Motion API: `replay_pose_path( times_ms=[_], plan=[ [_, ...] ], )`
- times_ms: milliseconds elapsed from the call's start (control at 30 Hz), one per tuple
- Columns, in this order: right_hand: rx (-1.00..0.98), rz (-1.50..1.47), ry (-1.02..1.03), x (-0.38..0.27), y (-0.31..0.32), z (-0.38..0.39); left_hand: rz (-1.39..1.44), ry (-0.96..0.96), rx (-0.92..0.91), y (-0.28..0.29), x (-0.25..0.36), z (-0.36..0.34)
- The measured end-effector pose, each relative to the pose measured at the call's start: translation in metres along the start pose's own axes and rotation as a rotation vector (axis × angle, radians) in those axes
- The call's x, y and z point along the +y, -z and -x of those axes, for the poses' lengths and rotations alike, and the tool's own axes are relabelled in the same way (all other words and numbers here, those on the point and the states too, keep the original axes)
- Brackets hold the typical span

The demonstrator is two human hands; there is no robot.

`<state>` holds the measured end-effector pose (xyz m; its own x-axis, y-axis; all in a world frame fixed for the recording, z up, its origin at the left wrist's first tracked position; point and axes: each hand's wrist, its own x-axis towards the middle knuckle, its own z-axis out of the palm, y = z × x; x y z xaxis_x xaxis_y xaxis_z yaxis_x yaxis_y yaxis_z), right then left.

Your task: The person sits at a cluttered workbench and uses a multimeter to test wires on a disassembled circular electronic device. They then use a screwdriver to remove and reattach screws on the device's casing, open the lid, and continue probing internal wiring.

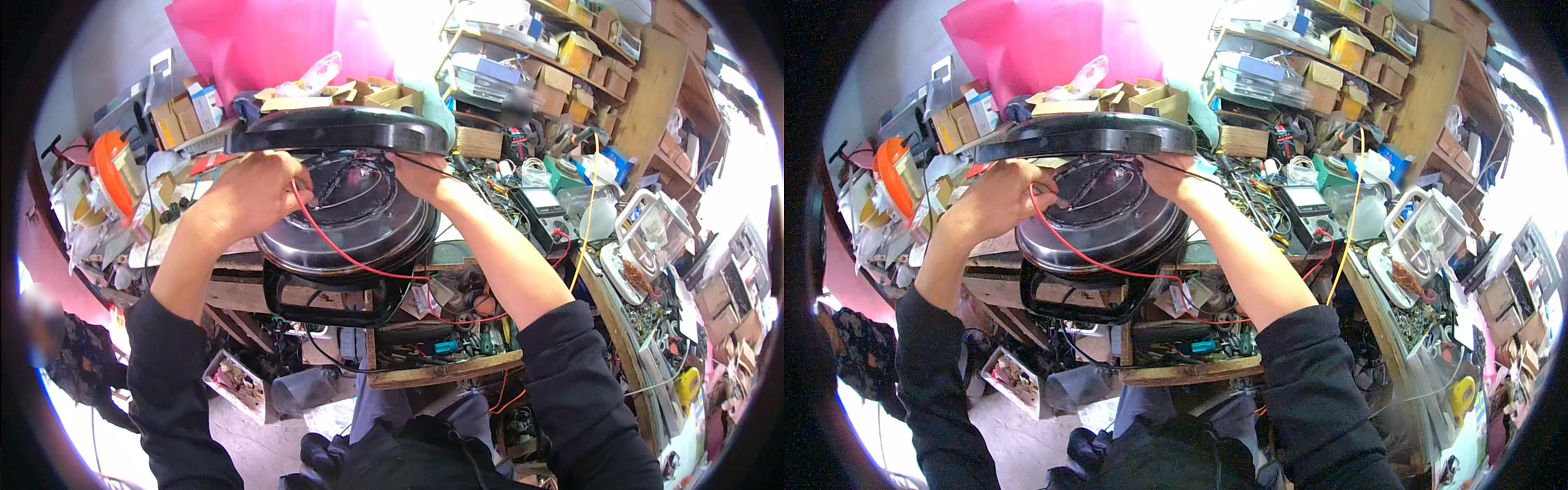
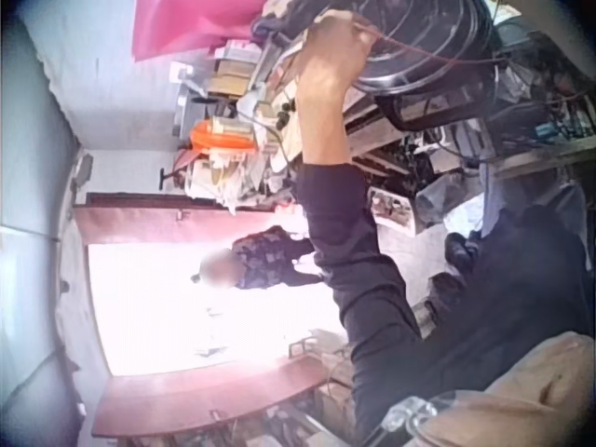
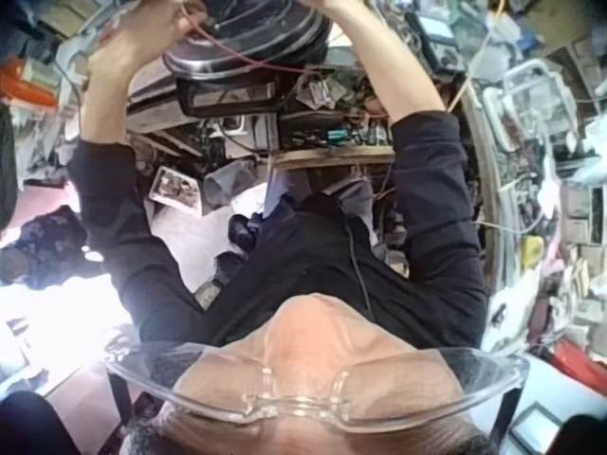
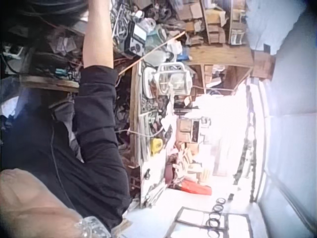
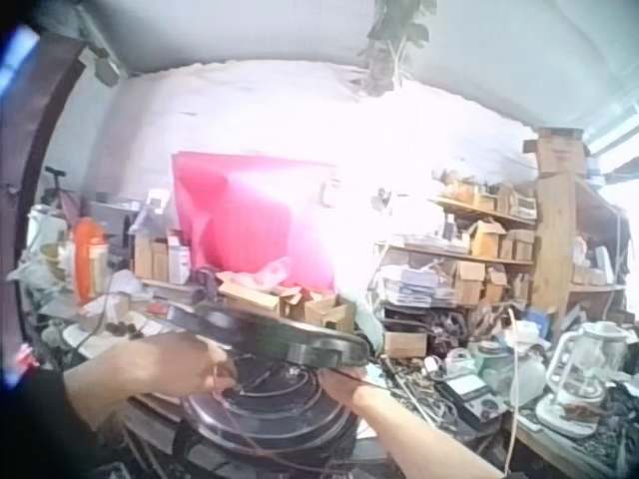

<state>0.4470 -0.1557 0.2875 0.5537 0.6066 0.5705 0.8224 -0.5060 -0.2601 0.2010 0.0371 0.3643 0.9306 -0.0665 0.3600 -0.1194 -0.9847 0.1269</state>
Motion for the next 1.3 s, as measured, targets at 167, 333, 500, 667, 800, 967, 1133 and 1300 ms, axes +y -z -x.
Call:
replay_pose_path(
  times_ms=[167,333,500,667,800,967,1133,1300],
  plan=[
    [0.124,0.073,0.128,-0.008,-0.004,0.005,0.023,0.049,-0.035,0.006,0.008,0.002],
    [0.281,0.045,0.202,0.006,-0.019,-0.003,0.053,0.03,-0.016,0.003,0.006,0.0],
    [0.229,-0.138,0.073,0.014,-0.029,-0.008,0.029,0.022,-0.005,0.003,0.007,0.001],
    [0.218,-0.134,0.037,0.016,-0.031,-0.006,0.022,0.044,-0.032,0.003,0.006,0.003],
    [0.188,-0.252,0.062,0.027,-0.032,-0.006,0.016,0.014,-0.023,-0.002,0.001,0.001],
    [0.237,-0.384,0.028,0.02,-0.03,-0.002,-0.016,0.0,-0.009,0.001,0.004,0.001],
    [0.347,-0.16,0.167,-0.012,-0.012,0.009,-0.012,-0.001,0.01,-0.002,-0.001,0.005],
    [0.295,-0.103,0.16,-0.014,-0.004,0.013,-0.016,0.024,-0.004,0.0,0.004,0.004]
  ],
)
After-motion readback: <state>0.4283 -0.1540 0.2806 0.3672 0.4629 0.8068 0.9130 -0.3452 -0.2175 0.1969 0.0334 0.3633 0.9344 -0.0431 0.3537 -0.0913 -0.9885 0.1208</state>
